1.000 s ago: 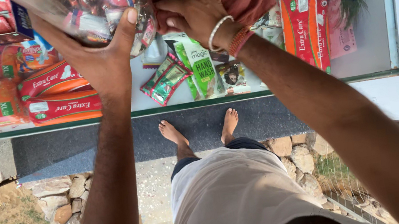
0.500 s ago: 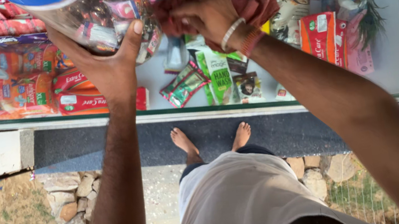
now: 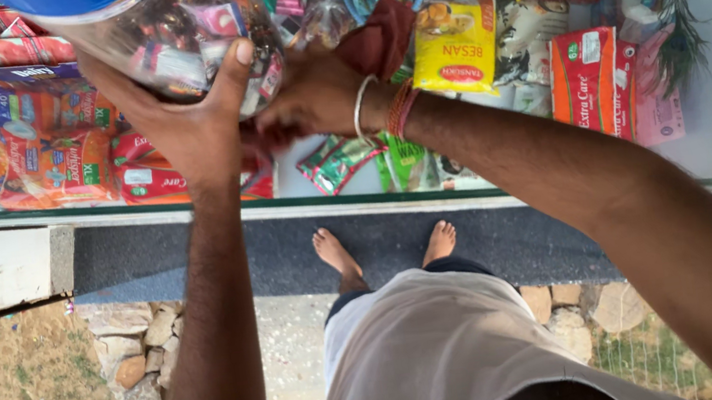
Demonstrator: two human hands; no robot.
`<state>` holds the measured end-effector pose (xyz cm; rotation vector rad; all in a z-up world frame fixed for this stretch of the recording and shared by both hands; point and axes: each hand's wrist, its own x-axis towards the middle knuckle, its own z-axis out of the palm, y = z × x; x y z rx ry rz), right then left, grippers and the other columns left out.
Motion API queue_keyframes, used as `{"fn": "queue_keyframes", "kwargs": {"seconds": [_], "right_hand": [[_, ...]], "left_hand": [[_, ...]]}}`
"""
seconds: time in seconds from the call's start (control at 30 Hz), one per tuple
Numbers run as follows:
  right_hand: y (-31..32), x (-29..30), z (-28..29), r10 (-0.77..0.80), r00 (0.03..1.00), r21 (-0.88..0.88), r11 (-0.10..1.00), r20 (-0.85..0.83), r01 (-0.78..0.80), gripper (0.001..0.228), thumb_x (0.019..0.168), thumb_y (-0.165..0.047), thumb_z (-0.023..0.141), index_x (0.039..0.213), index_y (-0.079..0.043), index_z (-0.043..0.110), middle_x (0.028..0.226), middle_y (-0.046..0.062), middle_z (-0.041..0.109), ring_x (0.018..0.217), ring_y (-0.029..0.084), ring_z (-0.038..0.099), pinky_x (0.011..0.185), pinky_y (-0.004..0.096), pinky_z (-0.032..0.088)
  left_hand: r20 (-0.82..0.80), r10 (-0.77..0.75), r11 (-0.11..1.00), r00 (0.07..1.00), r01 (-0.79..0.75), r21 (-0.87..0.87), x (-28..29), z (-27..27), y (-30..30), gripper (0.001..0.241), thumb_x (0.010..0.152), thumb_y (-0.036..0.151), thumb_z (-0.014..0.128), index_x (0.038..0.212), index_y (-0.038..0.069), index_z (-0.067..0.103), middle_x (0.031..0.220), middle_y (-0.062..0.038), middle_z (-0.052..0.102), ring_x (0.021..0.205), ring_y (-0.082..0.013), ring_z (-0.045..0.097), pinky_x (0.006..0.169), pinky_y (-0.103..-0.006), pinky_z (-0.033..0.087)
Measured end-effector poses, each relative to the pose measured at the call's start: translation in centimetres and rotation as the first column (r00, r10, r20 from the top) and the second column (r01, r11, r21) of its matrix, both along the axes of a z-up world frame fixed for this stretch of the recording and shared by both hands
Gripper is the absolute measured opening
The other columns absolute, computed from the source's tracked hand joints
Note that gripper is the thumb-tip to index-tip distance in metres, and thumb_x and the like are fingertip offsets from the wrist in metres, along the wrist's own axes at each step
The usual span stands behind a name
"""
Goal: The person wipes the glass surface of a display counter with a cloth, moving various snack items and containers aside to reach different areas. They handle a box of snacks, a plastic container, and a jar, wiping around and under them before returning them to the counter.
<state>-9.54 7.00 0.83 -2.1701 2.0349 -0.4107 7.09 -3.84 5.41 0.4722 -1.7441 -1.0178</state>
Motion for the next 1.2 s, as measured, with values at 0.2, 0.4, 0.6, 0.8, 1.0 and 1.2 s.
{"fn": "queue_keyframes", "kwargs": {"seconds": [0.2, 0.4, 0.6, 0.8, 1.0, 1.2], "right_hand": [[-5.4, 0.3, -1.9, -0.250, 0.966, -0.101, 0.962, 0.060, 0.255, 0.020, 0.092, -0.033, 0.073, 0.108, -0.021, 0.073, 0.122, 0.004, 0.067, 0.122, 0.029, 0.055, 0.101, 0.054, 0.036], [-4.0, 6.0, -2.7, 0.062, 0.987, -0.258, 0.966, 0.147, -0.023, 0.024, 0.096, -0.036, 0.069, 0.116, -0.023, 0.071, 0.129, 0.003, 0.064, 0.126, 0.027, 0.055, 0.107, 0.057, 0.029], [1.3, 4.9, -0.4, 0.170, 0.948, -0.112, 0.983, 0.270, -0.144, 0.019, 0.083, -0.021, 0.071, 0.097, -0.031, 0.080, 0.122, -0.005, 0.065, 0.123, 0.022, 0.054, 0.106, 0.052, 0.023], [4.4, 1.5, -0.3, 0.137, 0.976, -0.161, 0.981, 0.170, -0.110, 0.022, 0.081, -0.017, 0.079, 0.101, -0.027, 0.078, 0.133, -0.010, 0.063, 0.134, 0.020, 0.050, 0.114, 0.050, 0.033], [1.6, 1.3, -1.0, -0.092, 0.984, -0.437, 0.887, 0.154, 0.151, 0.041, 0.072, -0.020, 0.075, 0.113, -0.020, 0.077, 0.129, 0.019, 0.063, 0.123, 0.041, 0.052, 0.107, 0.053, 0.036], [0.7, 5.3, -1.8, -0.015, 0.984, -0.089, 0.996, 0.178, 0.032, 0.025, 0.085, -0.024, 0.065, 0.106, -0.015, 0.074, 0.118, 0.010, 0.070, 0.117, 0.029, 0.063, 0.104, 0.052, 0.044]], "left_hand": [[0.060, 0.074, 0.993, 0.995, -0.068, -0.095, 0.0, -0.4, -0.6, 0.122, 0.088, 0.028, 0.104, 0.162, -0.002, 0.012, 0.164, -0.019, 0.027, 0.151, -0.0289, 0.031, 0.129, -0.0407, 0.026], [0.046, 0.061, 0.995, 0.997, -0.057, -0.087, -1.1, -1.7, -0.8, 0.121, 0.089, 0.030, 0.102, 0.163, -0.001, 0.011, 0.167, -0.019, 0.024, 0.153, -0.0292, 0.028, 0.131, -0.0414, 0.024], [0.071, 0.026, 0.999, 0.997, -0.024, -0.029, -1.4, -1.7, 0.4, 0.120, 0.089, 0.033, 0.104, 0.161, -0.003, 0.014, 0.163, -0.021, 0.030, 0.150, -0.0311, 0.035, 0.128, -0.0425, 0.029], [0.087, 0.057, 0.994, 0.995, -0.049, -0.097, -1.6, -1.9, 1.1, 0.118, 0.087, 0.030, 0.099, 0.161, -0.002, 0.013, 0.163, -0.019, 0.028, 0.151, -0.0298, 0.033, 0.128, -0.0417, 0.027], [0.042, 0.042, 0.996, 0.998, -0.039, -0.075, -2.4, -1.9, 1.2, 0.114, 0.089, 0.027, 0.100, 0.160, -0.002, 0.016, 0.162, -0.019, 0.031, 0.150, -0.0295, 0.034, 0.128, -0.0411, 0.026], [0.029, -0.002, 0.993, 1.000, 0.006, -0.118, -3.1, -1.9, 2.1, 0.112, 0.093, 0.022, 0.100, 0.161, -0.001, 0.014, 0.164, -0.018, 0.025, 0.154, -0.0278, 0.028, 0.129, -0.0389, 0.021]]}}
